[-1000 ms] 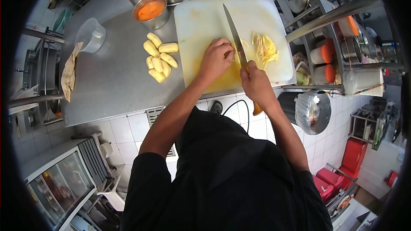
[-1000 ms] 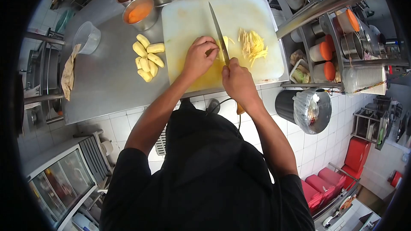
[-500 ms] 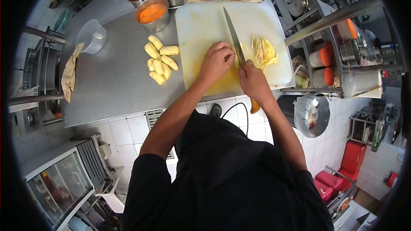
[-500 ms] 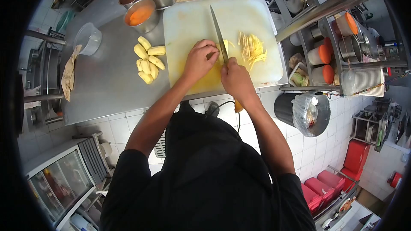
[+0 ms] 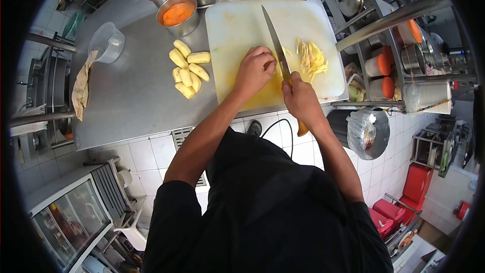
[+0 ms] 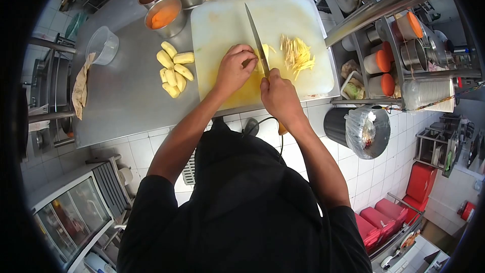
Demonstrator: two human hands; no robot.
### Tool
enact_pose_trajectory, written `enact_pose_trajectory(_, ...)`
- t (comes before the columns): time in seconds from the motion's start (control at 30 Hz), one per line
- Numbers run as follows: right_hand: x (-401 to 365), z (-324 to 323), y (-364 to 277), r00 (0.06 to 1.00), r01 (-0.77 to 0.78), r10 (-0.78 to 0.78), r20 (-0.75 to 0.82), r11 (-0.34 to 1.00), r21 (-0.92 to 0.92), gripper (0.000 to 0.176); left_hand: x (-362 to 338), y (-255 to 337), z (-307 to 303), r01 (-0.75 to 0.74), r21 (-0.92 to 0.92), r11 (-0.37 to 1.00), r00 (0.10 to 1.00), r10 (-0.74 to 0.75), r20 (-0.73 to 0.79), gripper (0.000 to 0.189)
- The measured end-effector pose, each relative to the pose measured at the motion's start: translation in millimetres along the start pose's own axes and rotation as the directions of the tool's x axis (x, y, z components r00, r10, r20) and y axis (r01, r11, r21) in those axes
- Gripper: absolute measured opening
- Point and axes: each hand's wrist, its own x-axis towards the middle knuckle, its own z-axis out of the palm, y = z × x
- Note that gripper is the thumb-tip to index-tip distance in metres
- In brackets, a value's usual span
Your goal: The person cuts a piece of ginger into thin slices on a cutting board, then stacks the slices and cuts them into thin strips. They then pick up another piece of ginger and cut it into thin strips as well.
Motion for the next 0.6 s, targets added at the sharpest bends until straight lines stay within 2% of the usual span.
enact_pose_trajectory(0.23, 10.3, 15.0, 6.1, 1.0, -0.016, 0.016, -0.003, 0.999, -0.051, 0.026, -0.5, -0.8, -0.3, -0.029, 0.011, 1.0, 1.0, 0.029, -0.011, 0.008)
enact_pose_trajectory(0.33, 13.8, 15.1, 10.0, 1.0, 0.006, -0.006, -0.009, 1.0, 0.002, 0.026, -0.2, -0.4, 0.4, 0.0, 0.018, 1.0, 1.0, 0.0, 0.0, 0.008)
enact_pose_trajectory(0.43, 9.8, 3.6, 5.2, 0.999, -0.022, 0.021, 0.035, 0.999, 0.031, 0.025, 0.3, -1.3, 0.2, -0.036, 0.031, 0.999, 0.999, 0.037, -0.025, 0.009)
enact_pose_trajectory(0.6, -0.7, -3.5, -1.3, 1.0, -0.001, 0.001, 0.006, 1.0, 0.018, 0.025, -0.5, 0.3, 0.9, 0.022, -0.002, 1.0, 1.0, -0.022, -0.005, 0.009)
